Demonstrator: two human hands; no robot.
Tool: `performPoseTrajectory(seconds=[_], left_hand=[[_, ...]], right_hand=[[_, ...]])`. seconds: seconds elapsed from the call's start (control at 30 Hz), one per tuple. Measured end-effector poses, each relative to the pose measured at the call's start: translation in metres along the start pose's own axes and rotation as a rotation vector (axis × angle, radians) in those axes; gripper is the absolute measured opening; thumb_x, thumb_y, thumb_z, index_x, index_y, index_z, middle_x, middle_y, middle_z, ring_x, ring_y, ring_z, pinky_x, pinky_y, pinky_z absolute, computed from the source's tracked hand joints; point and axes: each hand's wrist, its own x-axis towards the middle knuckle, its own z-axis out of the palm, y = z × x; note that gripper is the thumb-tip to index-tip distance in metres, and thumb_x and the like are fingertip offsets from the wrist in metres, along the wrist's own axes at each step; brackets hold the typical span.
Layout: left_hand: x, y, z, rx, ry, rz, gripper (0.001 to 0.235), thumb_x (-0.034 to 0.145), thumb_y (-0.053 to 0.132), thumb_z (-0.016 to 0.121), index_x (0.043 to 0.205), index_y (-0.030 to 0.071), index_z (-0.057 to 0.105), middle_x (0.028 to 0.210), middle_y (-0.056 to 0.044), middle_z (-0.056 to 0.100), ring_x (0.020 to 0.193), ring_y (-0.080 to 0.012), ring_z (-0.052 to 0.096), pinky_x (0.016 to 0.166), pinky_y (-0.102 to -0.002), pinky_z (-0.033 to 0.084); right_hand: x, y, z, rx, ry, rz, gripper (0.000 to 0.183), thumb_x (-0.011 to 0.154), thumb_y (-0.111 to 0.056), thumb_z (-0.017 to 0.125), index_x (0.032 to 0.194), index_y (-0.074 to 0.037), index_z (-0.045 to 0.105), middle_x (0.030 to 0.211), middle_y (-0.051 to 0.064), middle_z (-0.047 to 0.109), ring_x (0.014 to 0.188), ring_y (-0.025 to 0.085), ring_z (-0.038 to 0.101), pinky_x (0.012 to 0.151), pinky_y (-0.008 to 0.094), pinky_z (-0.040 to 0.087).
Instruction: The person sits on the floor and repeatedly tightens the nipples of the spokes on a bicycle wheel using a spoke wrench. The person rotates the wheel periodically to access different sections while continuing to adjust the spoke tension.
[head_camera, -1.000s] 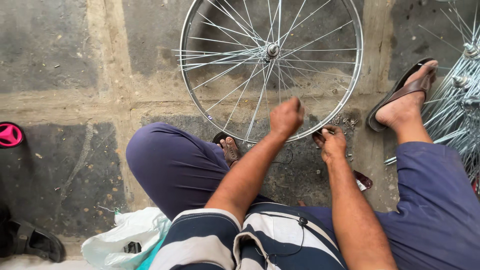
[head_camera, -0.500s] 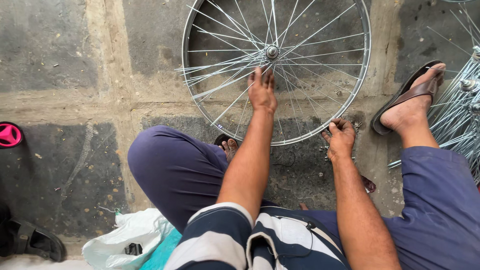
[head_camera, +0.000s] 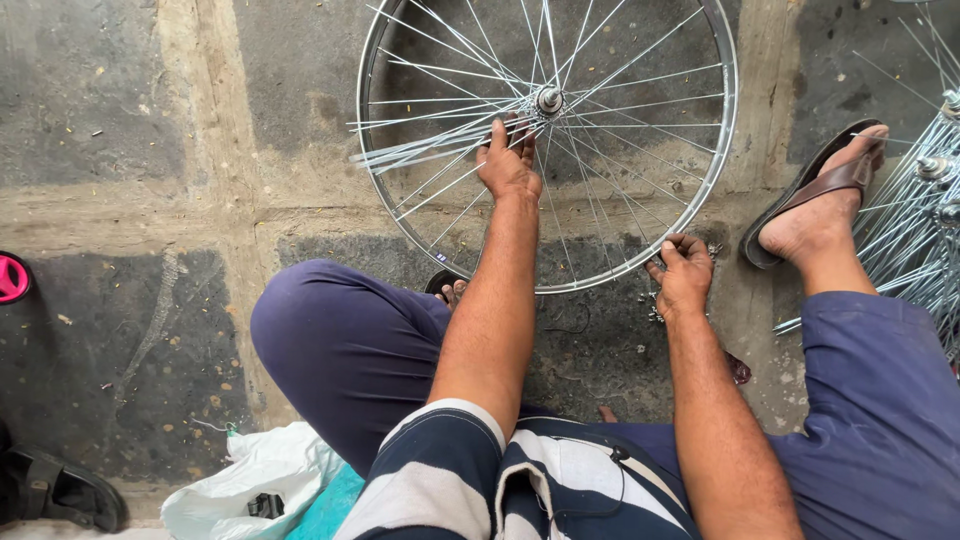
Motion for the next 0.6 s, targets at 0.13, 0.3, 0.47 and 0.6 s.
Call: performPoseTrajectory(seconds=[0.13,0.3,0.47,0.6], left_hand=[[-0.020,0.008,0.007,0.209,0.232,0.014,0.026,0.097,0.018,0.066,0.108,-0.002,0.055,0.093,-0.019,0.070,0.069,-0.0194,0.072,0.055,-0.025,0.062],[-0.037,0.018,0.016,0.222,0.359,0.005,0.023,0.093,0.014,0.068,0.100,-0.003,0.055,0.092,-0.020,0.072,0.067,-0.0195,0.075,0.058,-0.025,0.059],[-0.032,0.023,0.010,0.334,0.399,-0.012,0.018,0.090,0.015,0.073,0.094,-0.001,0.066,0.084,-0.014,0.074,0.065,-0.0144,0.073,0.054,-0.022,0.060],[-0.020,0.022,0.002,0.381,0.379,0.007,0.012,0.089,0.012,0.071,0.094,0.002,0.067,0.082,-0.010,0.076,0.066,-0.0131,0.073,0.053,-0.022,0.058]], right_hand=[[-0.007,-0.006,0.002,-0.023,-0.001,0.004,0.009,0.101,-0.007,0.062,0.109,-0.013,0.060,0.102,-0.001,0.060,0.093,0.013,0.063,0.078,0.036,0.059],[-0.008,-0.011,0.005,-0.037,0.005,0.017,0.008,0.102,-0.007,0.061,0.108,-0.013,0.060,0.103,-0.001,0.059,0.092,0.014,0.063,0.079,0.037,0.060],[-0.003,-0.004,0.000,-0.023,-0.003,0.017,0.008,0.102,-0.008,0.061,0.108,-0.013,0.060,0.103,-0.002,0.060,0.095,0.013,0.063,0.080,0.037,0.061],[0.000,-0.001,-0.001,-0.003,-0.008,0.017,0.008,0.102,-0.008,0.061,0.108,-0.013,0.060,0.104,-0.002,0.061,0.095,0.013,0.063,0.080,0.038,0.061]])
